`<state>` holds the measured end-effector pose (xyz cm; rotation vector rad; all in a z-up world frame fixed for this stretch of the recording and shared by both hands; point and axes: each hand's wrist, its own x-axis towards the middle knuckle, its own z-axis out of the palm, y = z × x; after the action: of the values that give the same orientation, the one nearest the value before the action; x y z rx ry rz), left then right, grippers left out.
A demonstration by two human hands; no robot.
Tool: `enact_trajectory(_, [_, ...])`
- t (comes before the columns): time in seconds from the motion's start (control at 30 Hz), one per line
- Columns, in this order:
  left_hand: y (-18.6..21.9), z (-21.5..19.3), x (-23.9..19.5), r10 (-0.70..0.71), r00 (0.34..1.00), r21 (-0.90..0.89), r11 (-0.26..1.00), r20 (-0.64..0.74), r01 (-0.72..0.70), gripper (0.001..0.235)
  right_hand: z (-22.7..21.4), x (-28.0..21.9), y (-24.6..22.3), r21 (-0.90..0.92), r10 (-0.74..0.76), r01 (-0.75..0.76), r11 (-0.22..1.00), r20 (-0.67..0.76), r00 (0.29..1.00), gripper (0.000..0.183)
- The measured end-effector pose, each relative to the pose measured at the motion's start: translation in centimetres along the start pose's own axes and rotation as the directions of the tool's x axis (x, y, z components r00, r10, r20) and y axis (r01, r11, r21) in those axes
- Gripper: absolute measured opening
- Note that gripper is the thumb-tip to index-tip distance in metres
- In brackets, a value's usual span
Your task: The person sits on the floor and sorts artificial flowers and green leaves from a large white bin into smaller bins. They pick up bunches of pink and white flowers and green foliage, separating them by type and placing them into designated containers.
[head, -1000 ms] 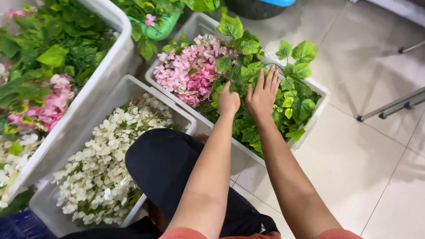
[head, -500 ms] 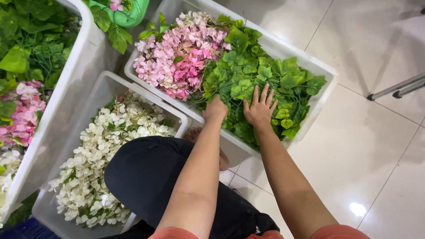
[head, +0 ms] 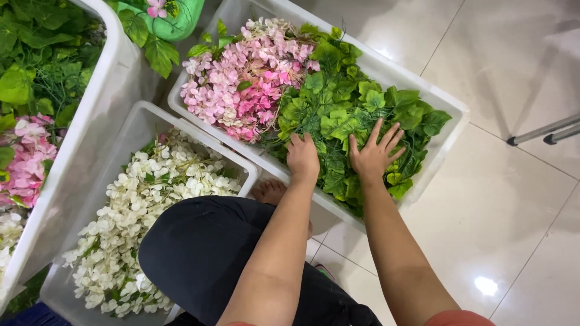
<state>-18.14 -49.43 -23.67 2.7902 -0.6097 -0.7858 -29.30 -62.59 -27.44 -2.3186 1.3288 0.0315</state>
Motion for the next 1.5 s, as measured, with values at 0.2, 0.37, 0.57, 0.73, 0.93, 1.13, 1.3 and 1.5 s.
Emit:
enact_trajectory(0.2, [1.5, 2.2, -1.0, 0.083, 0.996, 0.123, 0.989, -0.042, -0.077, 0.046, 0.6, -0.2, -0.1, 0.001, 0.015, -0.015, 1.0, 0.006, 1.0, 0.096])
enact_trajectory(0.37, [2.1, 3.5, -0.3, 0.065, 0.992, -0.036, 0.997, 0.107, -0.062, 0.068, 0.4, -0.1, -0.4, 0.003, 0.045, -0.046, 0.999, 0.073, 0.996, 0.101])
enact_trajectory(0.57, [2.2, 3.1, 0.9, 0.069, 0.966, 0.041, 0.996, 0.249, -0.082, 0.078, 0.9, 0.9, -0.5, -0.017, 0.076, -0.075, 0.997, 0.15, 0.986, 0.103])
enact_trajectory(0.73, [2.2, 1.9, 1.9, 0.042, 0.942, -0.067, 0.998, 0.334, -0.02, 0.088, 1.5, 1.9, -0.2, -0.017, 0.101, -0.1, 0.995, 0.203, 0.974, 0.106])
enact_trajectory(0.93, [1.8, 0.9, 1.7, 0.071, 0.929, -0.126, 0.992, 0.364, -0.027, 0.083, 1.2, 1.8, -0.4, -0.02, 0.092, -0.09, 0.996, 0.182, 0.979, 0.105])
enact_trajectory(1.13, [1.2, 0.0, 0.2, 0.119, 0.939, -0.199, 0.978, 0.323, -0.056, 0.079, -0.6, 0.3, -1.1, -0.052, 0.06, -0.054, 0.997, 0.129, 0.99, 0.104])
enact_trajectory(1.3, [2.0, -5.1, -3.5, 0.169, 0.936, -0.105, 0.984, 0.309, -0.143, 0.066, -3.1, -1.9, -2.2, -0.011, 0.025, -0.024, 1.0, 0.069, 0.997, 0.103])
enact_trajectory(1.5, [1.1, -8.7, -6.1, 0.204, 0.97, -0.028, 0.979, 0.13, -0.202, 0.061, -6.5, -4.5, -4.3, 0.043, -0.069, 0.07, 0.997, -0.009, 0.998, 0.103])
